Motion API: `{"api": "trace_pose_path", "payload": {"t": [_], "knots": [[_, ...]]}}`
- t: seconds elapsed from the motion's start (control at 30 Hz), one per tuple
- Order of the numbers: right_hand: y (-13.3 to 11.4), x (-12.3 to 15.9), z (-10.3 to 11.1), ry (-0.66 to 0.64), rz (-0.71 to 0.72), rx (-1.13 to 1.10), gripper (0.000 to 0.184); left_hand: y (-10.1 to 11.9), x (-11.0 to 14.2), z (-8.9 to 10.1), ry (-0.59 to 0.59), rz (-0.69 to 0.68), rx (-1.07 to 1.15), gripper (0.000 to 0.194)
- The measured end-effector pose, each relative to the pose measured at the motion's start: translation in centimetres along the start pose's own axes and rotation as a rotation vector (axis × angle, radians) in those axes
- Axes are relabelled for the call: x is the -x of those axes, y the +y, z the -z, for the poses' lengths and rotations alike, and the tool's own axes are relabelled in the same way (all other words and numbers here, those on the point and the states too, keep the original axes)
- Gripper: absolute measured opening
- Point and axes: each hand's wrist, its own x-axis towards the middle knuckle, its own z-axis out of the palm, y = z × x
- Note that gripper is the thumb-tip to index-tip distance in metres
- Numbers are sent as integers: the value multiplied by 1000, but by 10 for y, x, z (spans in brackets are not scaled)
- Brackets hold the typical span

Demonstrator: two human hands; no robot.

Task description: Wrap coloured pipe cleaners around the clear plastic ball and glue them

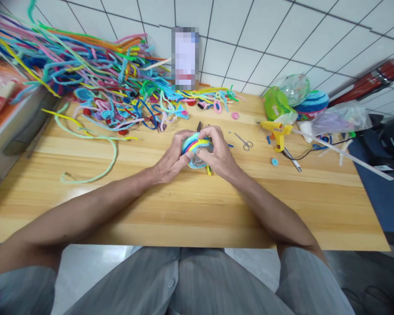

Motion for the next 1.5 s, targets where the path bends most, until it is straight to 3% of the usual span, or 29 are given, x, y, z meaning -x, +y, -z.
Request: {"api": "trace_pose_path", "payload": {"t": [0.33, 0.6, 1.03, 1.5], "knots": [[-4, -8, 12, -110, -16, -3, 28, -8, 0, -2, 23, 53, 17, 62], [-6, -9, 4, -59, 118, 59, 23, -8, 7, 9, -43, 20, 2, 59], [-6, -8, 1, -28, 182, 110, 23, -10, 10, 11, -55, -19, -31, 62], [-2, -14, 15, -138, 116, -30, 22, -6, 8, 10, -42, 75, 25, 60]]}}
